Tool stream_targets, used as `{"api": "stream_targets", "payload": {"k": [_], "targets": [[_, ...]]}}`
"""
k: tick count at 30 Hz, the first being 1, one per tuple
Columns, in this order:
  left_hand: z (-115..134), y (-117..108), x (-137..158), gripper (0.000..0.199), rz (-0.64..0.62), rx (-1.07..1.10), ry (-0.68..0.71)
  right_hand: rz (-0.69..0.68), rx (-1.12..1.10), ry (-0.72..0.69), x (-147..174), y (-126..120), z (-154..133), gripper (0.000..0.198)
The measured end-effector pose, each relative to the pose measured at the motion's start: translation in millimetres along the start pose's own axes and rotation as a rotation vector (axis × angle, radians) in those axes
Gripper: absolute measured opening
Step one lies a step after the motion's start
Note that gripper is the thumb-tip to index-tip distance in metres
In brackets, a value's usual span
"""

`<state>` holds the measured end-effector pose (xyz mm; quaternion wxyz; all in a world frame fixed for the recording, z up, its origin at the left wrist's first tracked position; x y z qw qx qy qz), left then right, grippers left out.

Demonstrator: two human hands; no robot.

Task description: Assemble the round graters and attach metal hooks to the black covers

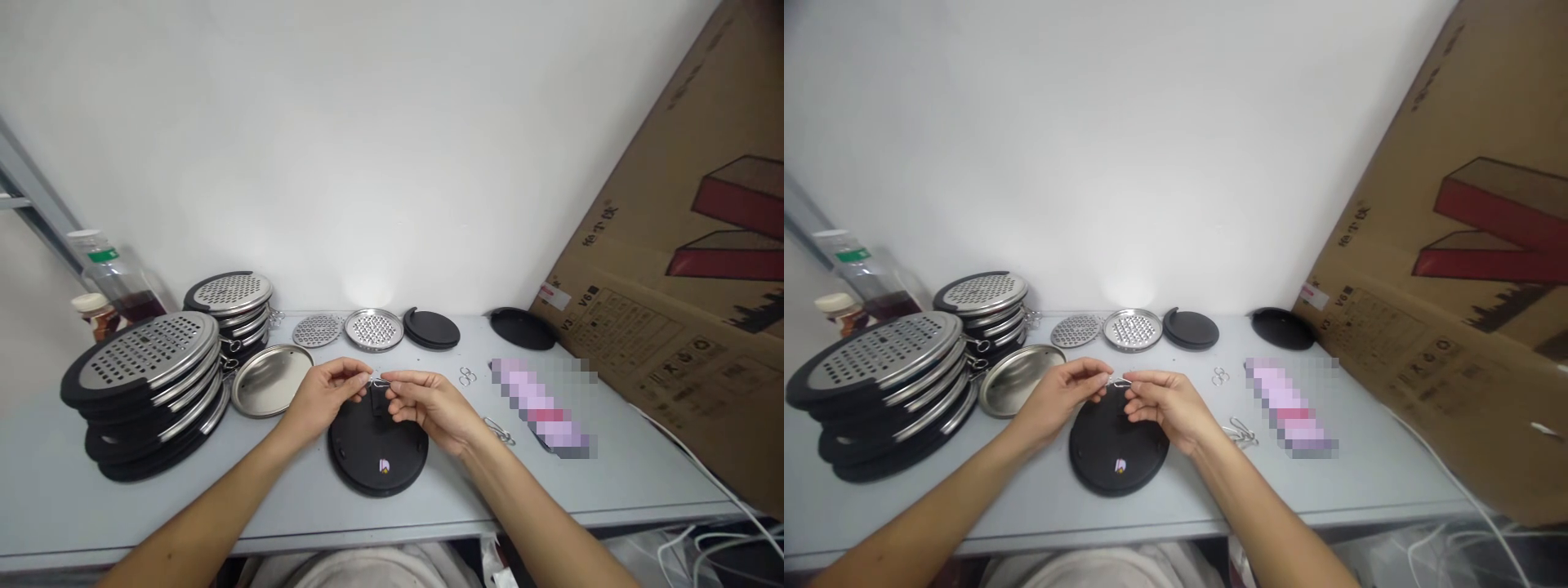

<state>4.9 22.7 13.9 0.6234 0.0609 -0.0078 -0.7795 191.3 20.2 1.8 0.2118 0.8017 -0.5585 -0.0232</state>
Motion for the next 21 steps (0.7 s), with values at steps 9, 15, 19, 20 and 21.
{"api": "stream_targets", "payload": {"k": [9,15,19,20,21], "targets": [[-6,2,0,0.024,0.050,0.192,-0.127,-0.015,0.003,-0.003,2,3,-1,0.028],[-8,6,2,0.024,0.015,0.262,-0.182,-0.054,0.022,-0.031,3,6,0,0.030],[-10,10,3,0.024,-0.011,0.249,-0.180,-0.040,0.093,-0.106,2,6,0,0.030],[-10,11,3,0.023,-0.009,0.238,-0.173,-0.037,0.110,-0.123,2,7,0,0.029],[-9,11,3,0.021,-0.002,0.223,-0.160,-0.042,0.118,-0.127,3,7,0,0.029]]}}
Point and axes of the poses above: each hand's wrist, its own x-axis away from the middle knuckle, its own y-axis out of the palm, z = x × y, the point moved 2 cm from there along -x, towards the middle knuckle, and after that the axes turned 7 degrees about x, right-handed, at the moved point
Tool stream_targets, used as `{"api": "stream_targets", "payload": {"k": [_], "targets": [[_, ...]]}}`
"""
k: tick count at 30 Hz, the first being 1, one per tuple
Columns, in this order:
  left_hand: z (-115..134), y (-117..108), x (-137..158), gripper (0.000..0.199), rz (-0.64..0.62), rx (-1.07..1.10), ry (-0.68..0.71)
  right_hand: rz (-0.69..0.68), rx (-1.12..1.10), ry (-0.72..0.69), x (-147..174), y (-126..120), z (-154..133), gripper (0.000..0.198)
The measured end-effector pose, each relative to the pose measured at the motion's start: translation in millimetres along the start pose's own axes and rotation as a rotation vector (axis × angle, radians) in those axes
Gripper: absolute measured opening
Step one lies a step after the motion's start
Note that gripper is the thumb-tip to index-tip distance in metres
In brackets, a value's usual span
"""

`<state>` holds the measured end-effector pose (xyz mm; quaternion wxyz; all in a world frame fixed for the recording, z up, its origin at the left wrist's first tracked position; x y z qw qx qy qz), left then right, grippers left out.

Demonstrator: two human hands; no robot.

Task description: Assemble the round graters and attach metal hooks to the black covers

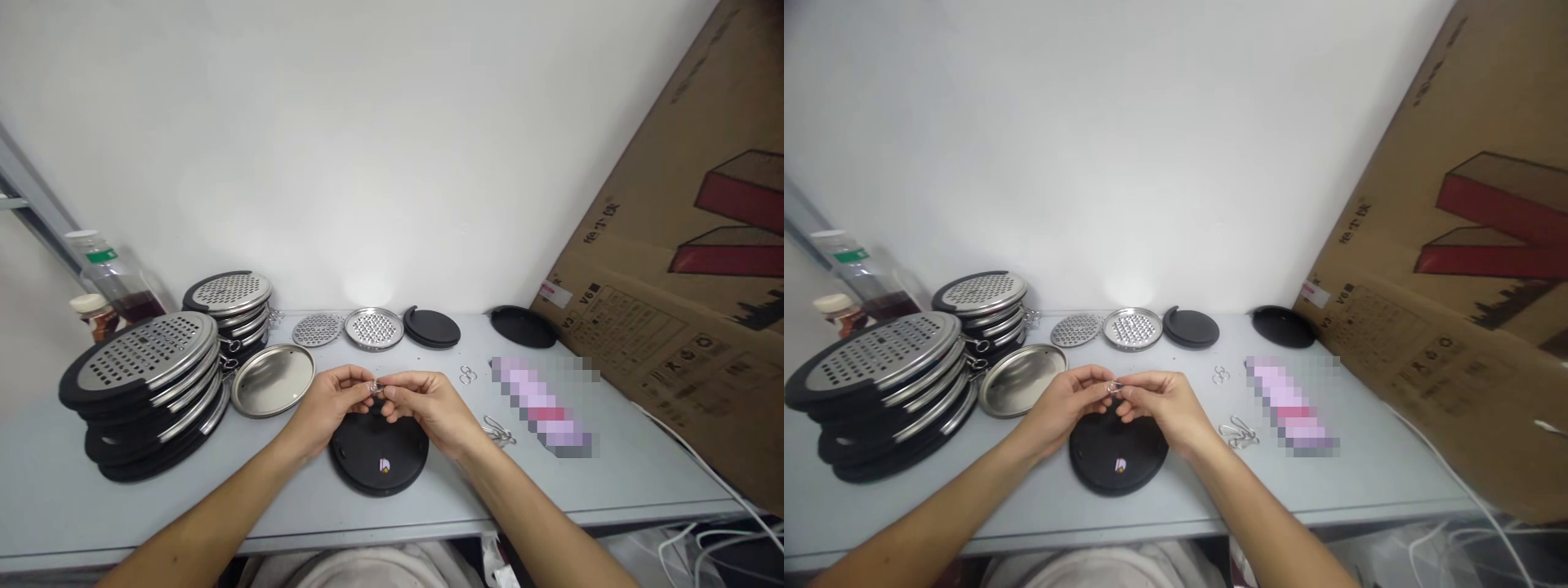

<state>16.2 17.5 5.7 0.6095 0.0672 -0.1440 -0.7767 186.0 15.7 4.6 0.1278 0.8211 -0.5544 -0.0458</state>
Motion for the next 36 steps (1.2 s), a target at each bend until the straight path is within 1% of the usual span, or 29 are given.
{"api": "stream_targets", "payload": {"k": [3,5,9,13,16,18,20,22,25,27,31,36], "targets": [[3,2,0,0.018,0.020,-0.089,0.074,-0.031,-0.041,0.060,1,1,0,0.028],[5,3,1,0.015,0.018,-0.177,0.129,-0.028,-0.069,0.099,1,1,1,0.028],[7,3,3,0.014,0.038,-0.297,0.200,-0.033,-0.011,0.084,2,1,1,0.031],[5,2,5,0.016,0.075,-0.339,0.233,-0.023,0.205,0.002,2,4,5,0.031],[4,2,6,0.014,0.069,-0.378,0.262,0.001,0.462,-0.118,4,7,7,0.022],[3,2,6,0.014,0.065,-0.414,0.293,0.016,0.622,-0.209,6,8,7,0.019],[2,2,6,0.014,0.057,-0.451,0.327,0.010,0.719,-0.257,8,9,6,0.019],[2,1,6,0.016,0.045,-0.480,0.359,-0.018,0.766,-0.267,8,9,4,0.019],[1,0,5,0.018,0.031,-0.502,0.394,-0.044,0.833,-0.303,9,9,0,0.026],[2,0,6,0.018,0.033,-0.508,0.413,-0.035,0.880,-0.348,10,10,-2,0.028],[2,1,8,0.019,0.043,-0.519,0.442,-0.008,0.941,-0.426,12,14,-3,0.024],[2,3,8,0.019,0.038,-0.480,0.429,-0.005,0.976,-0.479,13,17,-4,0.028]]}}
Point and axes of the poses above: each hand's wrist, its own x-axis away from the middle knuckle, its own y-axis out of the palm, z = x × y, the point moved 2 cm from there along -x, towards the middle knuckle, and after that the axes turned 7 degrees about x, right-handed, at the moved point
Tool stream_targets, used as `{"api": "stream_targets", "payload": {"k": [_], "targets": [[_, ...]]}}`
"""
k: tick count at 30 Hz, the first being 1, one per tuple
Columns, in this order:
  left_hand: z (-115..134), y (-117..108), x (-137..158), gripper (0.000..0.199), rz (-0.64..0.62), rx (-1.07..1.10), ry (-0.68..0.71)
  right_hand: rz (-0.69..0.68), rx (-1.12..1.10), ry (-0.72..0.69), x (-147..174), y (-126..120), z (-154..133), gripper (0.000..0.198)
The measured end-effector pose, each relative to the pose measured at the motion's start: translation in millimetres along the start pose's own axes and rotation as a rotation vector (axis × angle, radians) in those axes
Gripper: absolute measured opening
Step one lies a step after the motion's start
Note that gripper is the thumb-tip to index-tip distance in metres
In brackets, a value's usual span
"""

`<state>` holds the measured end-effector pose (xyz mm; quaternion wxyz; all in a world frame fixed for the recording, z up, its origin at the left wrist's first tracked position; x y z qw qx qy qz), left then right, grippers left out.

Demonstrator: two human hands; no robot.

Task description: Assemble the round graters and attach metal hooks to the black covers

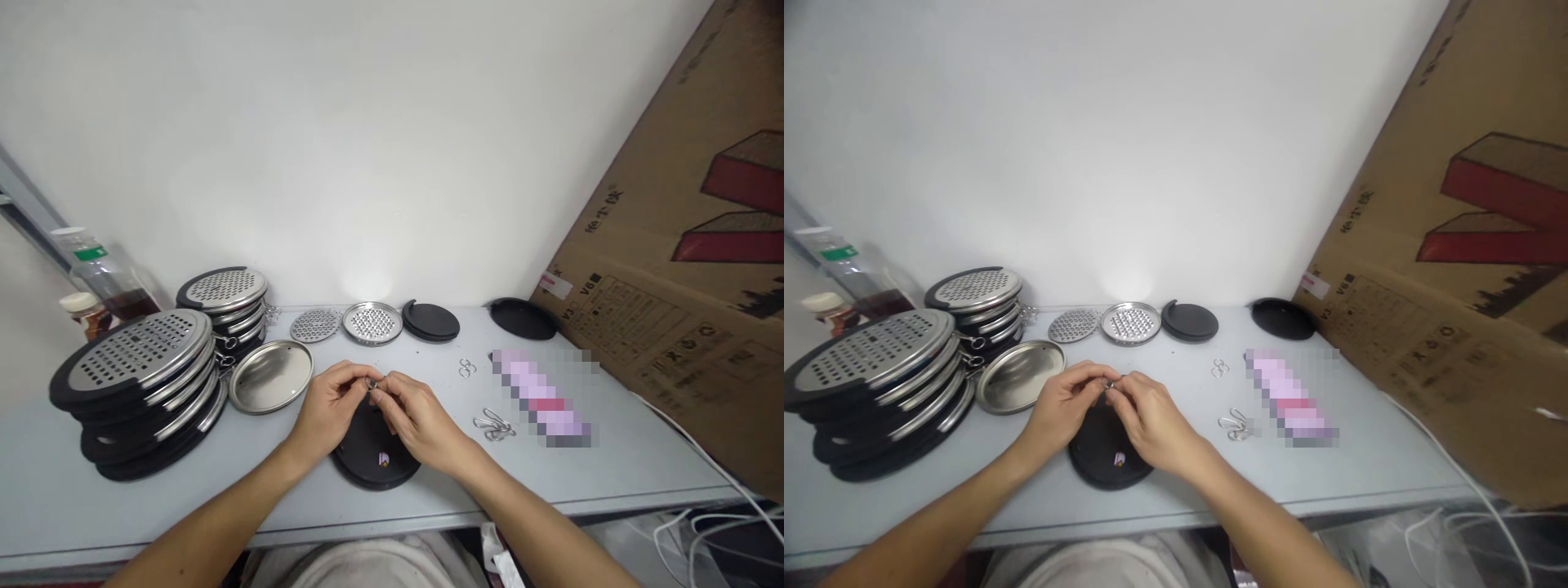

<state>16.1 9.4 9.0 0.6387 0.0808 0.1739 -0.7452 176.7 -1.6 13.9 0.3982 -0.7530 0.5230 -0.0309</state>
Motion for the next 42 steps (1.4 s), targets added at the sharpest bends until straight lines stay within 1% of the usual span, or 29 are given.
{"api": "stream_targets", "payload": {"k": [3,7,9,11,13,19,21,25,29,39,42], "targets": [[0.0,0.0,-0.9,0.019,0.001,0.023,-0.035,-0.003,0.022,-0.029,-0.3,1.2,-1.0,0.026],[1.1,0.1,-1.4,0.018,0.001,0.043,-0.063,0.088,0.029,-0.002,-0.1,3.9,0.4,0.013],[1.9,0.1,-1.2,0.018,0.007,0.039,-0.058,0.100,0.020,-0.009,0.1,5.3,1.0,0.018],[2.5,0.1,-1.0,0.018,0.012,0.031,-0.062,0.075,0.017,-0.033,0.3,5.8,0.8,0.028],[3.4,0.0,-1.0,0.019,0.011,0.040,-0.080,0.043,0.002,-0.042,0.6,4.5,0.1,0.031],[6.2,-1.7,-3.3,0.019,0.008,0.064,-0.086,-0.081,-0.184,0.075,1.6,0.8,-1.7,0.029],[5.1,-1.5,-3.8,0.018,0.010,0.084,-0.084,-0.067,-0.129,0.054,1.6,1.9,-1.2,0.028],[3.4,0.5,-3.0,0.017,0.018,0.106,-0.065,0.038,0.128,-0.061,2.2,6.8,0.6,0.023],[5.2,1.7,-0.8,0.019,0.031,0.063,-0.048,0.029,0.169,-0.067,3.4,9.8,0.4,0.023],[6.0,1.4,1.8,0.020,0.008,0.076,-0.038,0.046,0.049,-0.051,4.4,4.6,-1.5,0.030],[5.8,2.8,2.4,0.019,0.015,0.085,-0.043,0.035,-0.045,-0.005,4.9,5.0,-1.7,0.032]]}}
Point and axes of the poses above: each hand's wrist, its own x-axis away from the middle knuckle, its own y-axis out of the palm, z = x × y, the point moved 2 cm from there along -x, towards the middle knuckle, and after that the axes turned 7 degrees about x, right-handed, at the moved point
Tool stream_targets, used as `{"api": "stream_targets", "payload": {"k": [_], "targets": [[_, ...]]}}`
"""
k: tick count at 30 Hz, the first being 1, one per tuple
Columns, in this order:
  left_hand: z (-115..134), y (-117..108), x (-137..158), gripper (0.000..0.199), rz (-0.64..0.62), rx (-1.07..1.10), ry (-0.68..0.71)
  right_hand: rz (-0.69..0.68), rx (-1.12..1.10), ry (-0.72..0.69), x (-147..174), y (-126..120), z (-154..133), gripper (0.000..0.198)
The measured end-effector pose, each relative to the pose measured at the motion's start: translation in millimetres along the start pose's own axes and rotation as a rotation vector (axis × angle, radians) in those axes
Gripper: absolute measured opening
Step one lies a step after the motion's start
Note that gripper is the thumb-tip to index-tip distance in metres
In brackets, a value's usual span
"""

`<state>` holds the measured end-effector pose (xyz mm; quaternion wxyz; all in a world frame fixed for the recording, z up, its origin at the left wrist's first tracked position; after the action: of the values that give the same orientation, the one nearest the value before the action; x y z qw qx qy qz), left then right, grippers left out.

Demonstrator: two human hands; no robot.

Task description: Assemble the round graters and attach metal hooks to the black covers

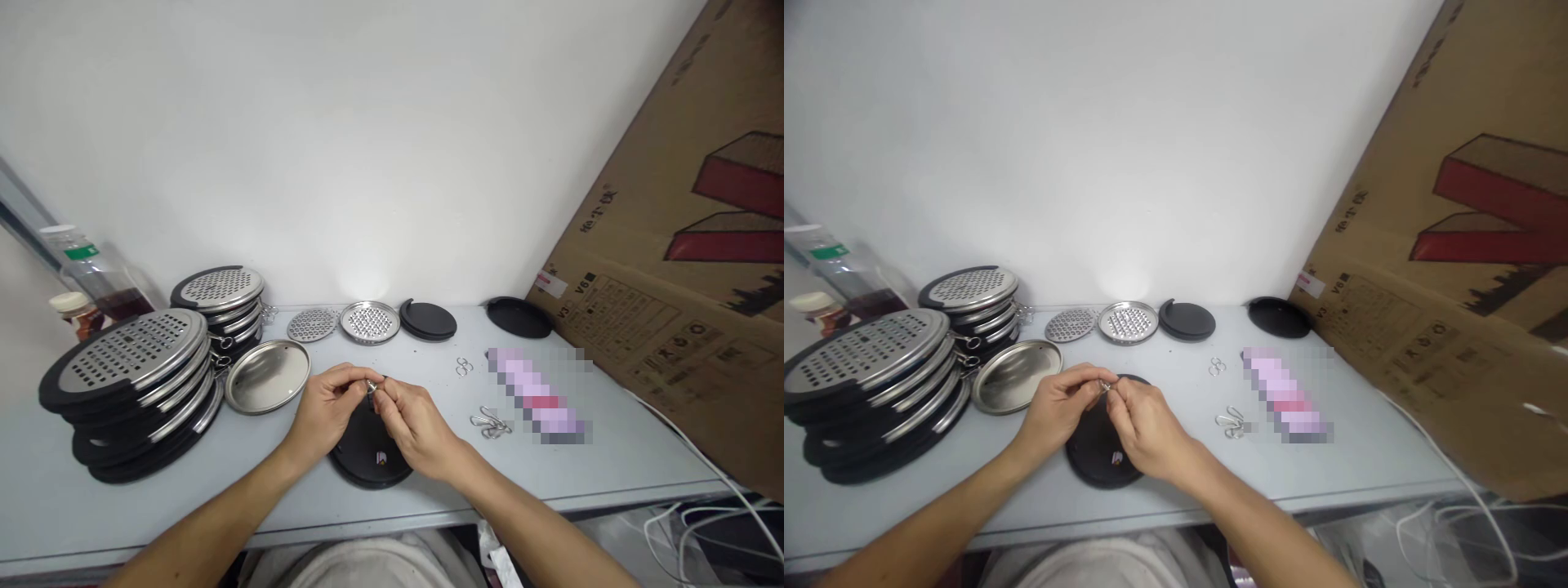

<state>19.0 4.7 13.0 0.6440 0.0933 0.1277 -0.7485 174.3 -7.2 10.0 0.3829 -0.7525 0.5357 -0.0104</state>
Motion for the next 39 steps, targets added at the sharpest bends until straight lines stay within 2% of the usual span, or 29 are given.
{"api": "stream_targets", "payload": {"k": [5,8,11,16,22,24,28,31,33,35,37,39], "targets": [[-7,0,-1,0.018,-0.005,0.129,-0.087,-0.091,-0.404,0.173,2,4,2,0.035],[-10,-4,-3,0.017,0.025,0.230,-0.107,-0.128,-0.510,0.212,2,4,2,0.036],[-4,-10,-4,0.015,0.054,0.203,-0.052,-0.120,-0.395,0.184,1,1,2,0.038],[9,-16,-6,0.018,0.109,-0.033,0.026,0.054,-0.048,0.039,-2,-11,3,0.030],[3,-18,-12,0.023,0.046,-0.112,-0.033,0.223,-0.018,0.105,-3,-17,13,0.025],[2,-18,-13,0.025,0.045,-0.089,-0.041,0.280,0.038,0.075,-2,-16,14,0.022],[2,-13,-12,0.027,-0.072,0.027,-0.116,0.329,0.153,-0.060,-1,-8,13,0.015],[3,-10,-10,0.020,-0.096,0.039,-0.106,0.322,0.106,-0.033,-2,-5,11,0.008],[5,-8,-8,0.015,-0.122,-0.010,-0.042,0.286,-0.055,0.031,-4,-7,10,0.030],[8,-6,-6,0.014,-0.151,-0.091,0.036,0.139,-0.299,0.089,-7,-8,9,0.048],[11,-5,-3,0.013,-0.170,-0.188,0.099,-0.025,-0.488,0.131,-10,-9,8,0.041],[13,-4,-2,0.010,-0.187,-0.262,0.134,-0.092,-0.558,0.167,-12,-11,9,0.032]]}}
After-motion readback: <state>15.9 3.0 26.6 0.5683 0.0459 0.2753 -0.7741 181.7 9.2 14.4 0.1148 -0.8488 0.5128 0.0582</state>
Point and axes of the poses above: each hand's wrist, its own x-axis away from the middle knuckle, its own y-axis out of the palm, z = x × y, the point moved 2 cm from there along -x, towards the middle knuckle, and after that the axes turned 7 degrees about x, right-handed, at the moved point
